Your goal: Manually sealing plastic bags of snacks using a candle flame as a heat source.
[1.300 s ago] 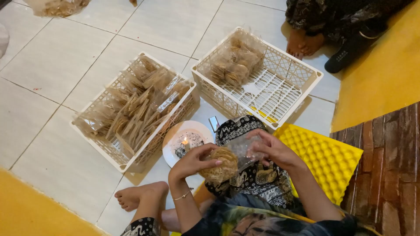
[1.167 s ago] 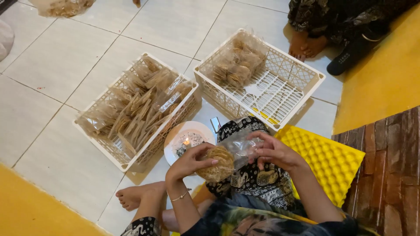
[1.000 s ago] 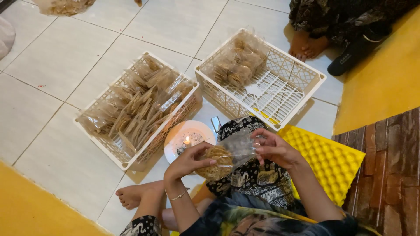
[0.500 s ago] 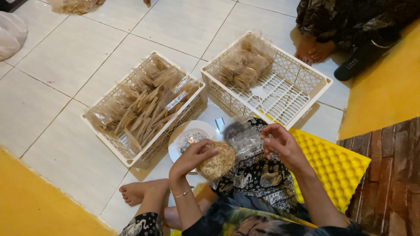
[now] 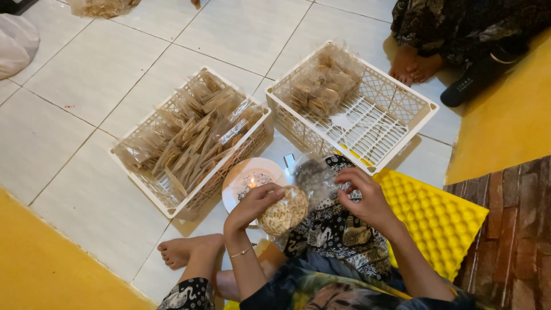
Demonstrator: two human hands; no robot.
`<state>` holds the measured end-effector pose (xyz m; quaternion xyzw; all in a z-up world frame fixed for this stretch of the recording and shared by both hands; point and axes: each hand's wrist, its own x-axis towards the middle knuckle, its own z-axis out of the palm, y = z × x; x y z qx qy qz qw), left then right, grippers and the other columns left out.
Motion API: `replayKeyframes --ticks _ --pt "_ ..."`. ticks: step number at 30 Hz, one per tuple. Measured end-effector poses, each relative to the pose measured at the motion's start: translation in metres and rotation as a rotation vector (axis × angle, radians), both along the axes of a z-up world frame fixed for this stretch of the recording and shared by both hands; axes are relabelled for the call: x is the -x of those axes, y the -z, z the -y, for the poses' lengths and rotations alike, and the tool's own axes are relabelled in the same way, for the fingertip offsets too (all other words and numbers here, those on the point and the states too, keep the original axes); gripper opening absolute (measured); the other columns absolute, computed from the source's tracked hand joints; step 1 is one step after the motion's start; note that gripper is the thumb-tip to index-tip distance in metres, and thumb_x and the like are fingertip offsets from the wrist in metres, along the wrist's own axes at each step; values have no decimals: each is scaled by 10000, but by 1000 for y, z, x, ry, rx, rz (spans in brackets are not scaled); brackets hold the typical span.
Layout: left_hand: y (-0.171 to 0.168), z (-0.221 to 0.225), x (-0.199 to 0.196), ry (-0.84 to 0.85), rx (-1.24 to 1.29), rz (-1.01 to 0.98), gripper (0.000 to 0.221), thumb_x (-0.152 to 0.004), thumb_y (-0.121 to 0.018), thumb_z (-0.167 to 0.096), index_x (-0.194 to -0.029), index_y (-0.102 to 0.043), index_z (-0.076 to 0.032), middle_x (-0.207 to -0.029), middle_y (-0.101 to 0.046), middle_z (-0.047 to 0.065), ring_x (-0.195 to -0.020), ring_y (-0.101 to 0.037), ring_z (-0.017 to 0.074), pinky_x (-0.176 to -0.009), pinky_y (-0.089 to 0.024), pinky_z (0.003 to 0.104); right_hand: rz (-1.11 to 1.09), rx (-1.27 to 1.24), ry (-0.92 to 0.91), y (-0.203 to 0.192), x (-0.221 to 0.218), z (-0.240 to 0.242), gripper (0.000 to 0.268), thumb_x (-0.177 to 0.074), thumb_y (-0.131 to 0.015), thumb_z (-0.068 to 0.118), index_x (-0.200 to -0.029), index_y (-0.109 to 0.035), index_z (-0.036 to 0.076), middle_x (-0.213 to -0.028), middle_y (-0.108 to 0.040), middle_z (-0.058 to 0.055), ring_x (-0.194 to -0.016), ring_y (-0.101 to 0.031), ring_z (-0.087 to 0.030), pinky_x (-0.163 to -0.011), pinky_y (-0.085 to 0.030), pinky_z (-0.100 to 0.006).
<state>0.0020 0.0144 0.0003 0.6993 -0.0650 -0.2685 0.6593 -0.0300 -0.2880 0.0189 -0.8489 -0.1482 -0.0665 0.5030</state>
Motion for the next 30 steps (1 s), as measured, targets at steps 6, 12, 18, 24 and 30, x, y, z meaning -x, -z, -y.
replayKeyframes --ticks 6,12,18,24,30 --pt "9 -1 -1 11 -9 -9 341 -978 -682 -341 -1114 -754 -36 -947 -734 238 -977 -686 321 -974 -489 513 89 60 -3 11 -4 4 170 -843 -747 -15 -989 -732 72 -1007 -681 -109 -913 -702 -300 -706 -628 -385" --pt "1 5 -2 42 -4 -76 380 -957 -703 -377 -1099 -731 -25 -941 -741 223 -937 -702 309 -952 -508 493 183 50 38 35 -8 15 180 -786 -719 -79 -865 -695 81 -861 -680 -62 -843 -688 -278 -641 -617 -355" --pt "26 4 -7 76 0 -92 376 -956 -713 -377 -1090 -715 -26 -942 -740 240 -918 -718 327 -932 -521 504 222 33 112 32 -11 18 190 -798 -671 -110 -829 -705 74 -810 -693 -79 -812 -679 -273 -628 -613 -330" --pt "22 -2 -1 91 35 -71 331 -964 -708 -328 -1086 -698 -21 -937 -746 246 -916 -702 286 -938 -523 473 148 -112 129 21 -10 21 180 -838 -687 -94 -817 -739 76 -904 -711 -85 -847 -679 -228 -731 -600 -328" --pt "36 -13 -9 69 47 -64 341 -965 -704 -340 -1142 -695 -50 -930 -758 222 -904 -700 254 -940 -527 459 -52 -106 -93 -8 -5 18 172 -875 -764 109 -1035 -747 49 -1203 -644 -196 -1092 -658 -370 -890 -576 -504"
